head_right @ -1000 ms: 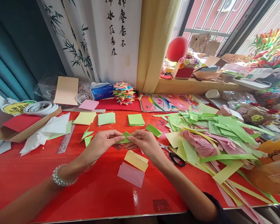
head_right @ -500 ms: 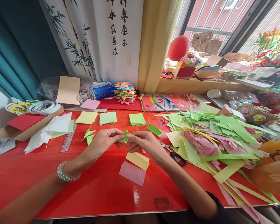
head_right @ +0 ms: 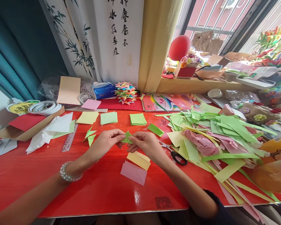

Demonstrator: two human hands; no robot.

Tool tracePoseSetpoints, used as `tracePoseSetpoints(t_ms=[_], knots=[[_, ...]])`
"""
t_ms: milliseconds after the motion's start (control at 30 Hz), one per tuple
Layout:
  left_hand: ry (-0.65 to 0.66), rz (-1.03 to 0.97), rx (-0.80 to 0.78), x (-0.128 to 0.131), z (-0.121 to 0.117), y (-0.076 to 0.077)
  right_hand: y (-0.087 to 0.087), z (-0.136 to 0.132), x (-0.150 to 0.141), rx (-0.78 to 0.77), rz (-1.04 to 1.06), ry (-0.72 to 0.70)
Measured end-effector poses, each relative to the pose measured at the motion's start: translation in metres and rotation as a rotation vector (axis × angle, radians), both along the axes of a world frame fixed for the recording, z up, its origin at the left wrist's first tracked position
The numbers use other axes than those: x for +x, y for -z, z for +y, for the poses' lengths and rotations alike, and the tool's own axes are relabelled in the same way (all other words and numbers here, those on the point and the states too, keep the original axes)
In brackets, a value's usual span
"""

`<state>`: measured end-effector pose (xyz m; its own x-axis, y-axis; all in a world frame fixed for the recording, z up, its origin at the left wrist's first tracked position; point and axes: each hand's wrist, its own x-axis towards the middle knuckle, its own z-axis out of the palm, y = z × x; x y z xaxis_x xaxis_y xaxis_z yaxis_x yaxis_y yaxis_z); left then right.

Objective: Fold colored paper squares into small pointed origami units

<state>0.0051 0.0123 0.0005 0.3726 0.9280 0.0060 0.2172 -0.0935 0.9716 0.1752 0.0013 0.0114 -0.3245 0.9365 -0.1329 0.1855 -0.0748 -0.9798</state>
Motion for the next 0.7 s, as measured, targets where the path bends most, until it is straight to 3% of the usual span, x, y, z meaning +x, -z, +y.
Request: tracePoseSetpoints(t_ms=[300,433,567,700], knots=[[0.009,0.150,0.118,-0.004,0.003,-0.006,0.007,0.002,0.004,0.150,-0.055,0.034],[-0.007,-0.035,-0.018,-0.002,0.000,-0.005,0.004,0.004,0.007,0.121,0.077,0.073],[0.062,-0.200,-0.175,0.003,-0.005,-0.005,0.006,0.004,0.007,0.109,0.026,0.078],[0.057,-0.234,-0.186,0.004,-0.007,-0.005,0.007,0.001,0.005,0.163,-0.041,0.074]])
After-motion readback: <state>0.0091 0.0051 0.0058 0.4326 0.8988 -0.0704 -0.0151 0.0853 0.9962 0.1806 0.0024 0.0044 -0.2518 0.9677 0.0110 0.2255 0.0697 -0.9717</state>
